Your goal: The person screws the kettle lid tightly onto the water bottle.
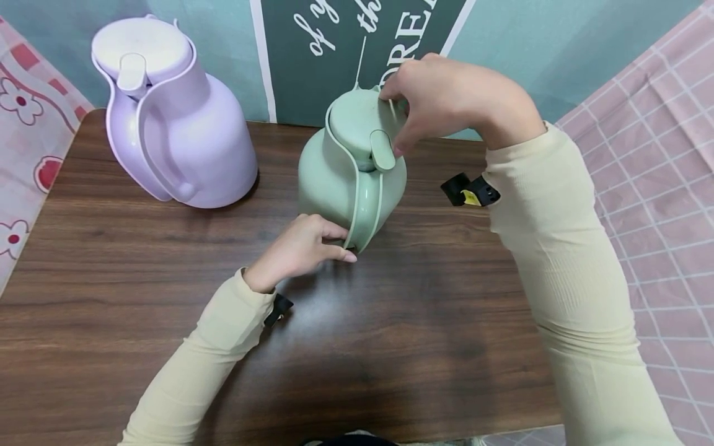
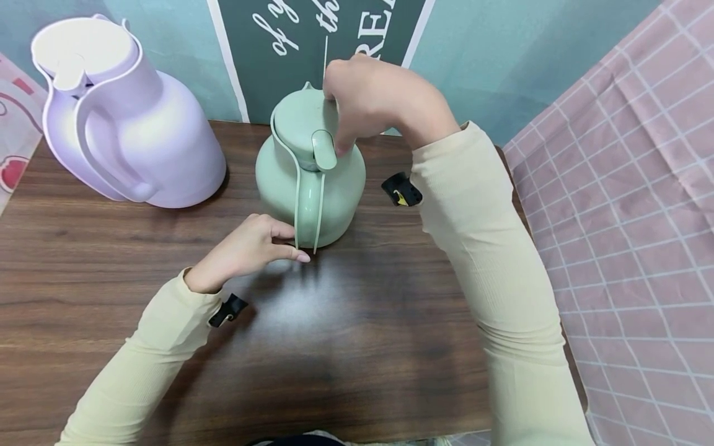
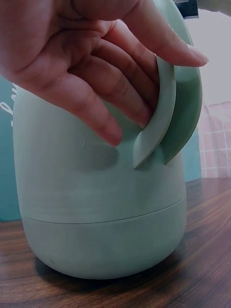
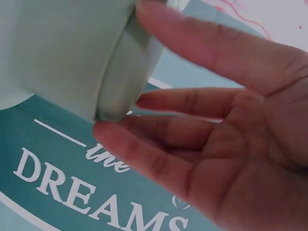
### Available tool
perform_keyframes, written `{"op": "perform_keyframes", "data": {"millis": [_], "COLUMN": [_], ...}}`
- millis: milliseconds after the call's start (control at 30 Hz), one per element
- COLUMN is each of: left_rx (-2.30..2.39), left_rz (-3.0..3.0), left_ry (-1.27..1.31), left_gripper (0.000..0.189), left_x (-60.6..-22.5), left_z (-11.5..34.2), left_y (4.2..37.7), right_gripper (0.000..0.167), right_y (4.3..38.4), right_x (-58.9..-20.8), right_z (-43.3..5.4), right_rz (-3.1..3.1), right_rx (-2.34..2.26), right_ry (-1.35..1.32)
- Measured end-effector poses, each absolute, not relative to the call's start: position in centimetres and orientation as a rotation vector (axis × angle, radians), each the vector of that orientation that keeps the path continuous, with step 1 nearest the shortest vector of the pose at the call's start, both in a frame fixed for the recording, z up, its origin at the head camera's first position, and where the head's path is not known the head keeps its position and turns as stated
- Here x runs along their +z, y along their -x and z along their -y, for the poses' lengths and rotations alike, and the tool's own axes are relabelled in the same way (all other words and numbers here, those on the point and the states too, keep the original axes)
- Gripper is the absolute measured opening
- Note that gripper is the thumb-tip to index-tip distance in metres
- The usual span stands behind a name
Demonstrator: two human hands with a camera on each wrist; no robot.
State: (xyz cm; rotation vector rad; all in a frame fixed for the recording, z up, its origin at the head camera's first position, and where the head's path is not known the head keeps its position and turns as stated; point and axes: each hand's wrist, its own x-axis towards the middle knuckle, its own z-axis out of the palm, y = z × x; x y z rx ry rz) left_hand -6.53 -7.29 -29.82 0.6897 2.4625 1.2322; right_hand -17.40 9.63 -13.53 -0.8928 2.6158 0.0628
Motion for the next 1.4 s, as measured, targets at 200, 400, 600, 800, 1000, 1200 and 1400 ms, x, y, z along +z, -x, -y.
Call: {"op": "perform_keyframes", "data": {"millis": [200,400,600,800,1000,1200,1400], "left_rx": [1.222,1.238,1.244,1.255,1.252,1.25,1.255], "left_rz": [-2.468,-2.47,-2.484,-2.494,-2.495,-2.505,-2.505], "left_ry": [-0.696,-0.724,-0.736,-0.749,-0.749,-0.753,-0.755], "left_gripper": [0.012,0.011,0.011,0.011,0.01,0.011,0.011], "left_x": [-29.9,-30.0,-30.0,-29.8,-29.8,-29.7,-29.7], "left_z": [7.2,7.1,7.0,6.9,6.9,6.8,6.8], "left_y": [6.6,6.6,6.6,6.5,6.5,6.5,6.5], "right_gripper": [0.053,0.025,0.018,0.017,0.02,0.02,0.023], "right_y": [17.8,17.5,17.2,17.1,17.1,16.8,16.7], "right_x": [-13.6,-13.7,-13.6,-13.5,-13.6,-13.5,-13.4], "right_z": [-9.8,-9.2,-8.5,-8.3,-8.2,-8.0,-7.8], "right_rz": [-2.596,-2.652,-2.683,-2.683,-2.69,-2.698,-2.715], "right_rx": [0.076,0.079,0.104,0.119,0.144,0.15,0.143], "right_ry": [0.927,1.002,0.898,0.839,0.833,0.804,0.773]}}
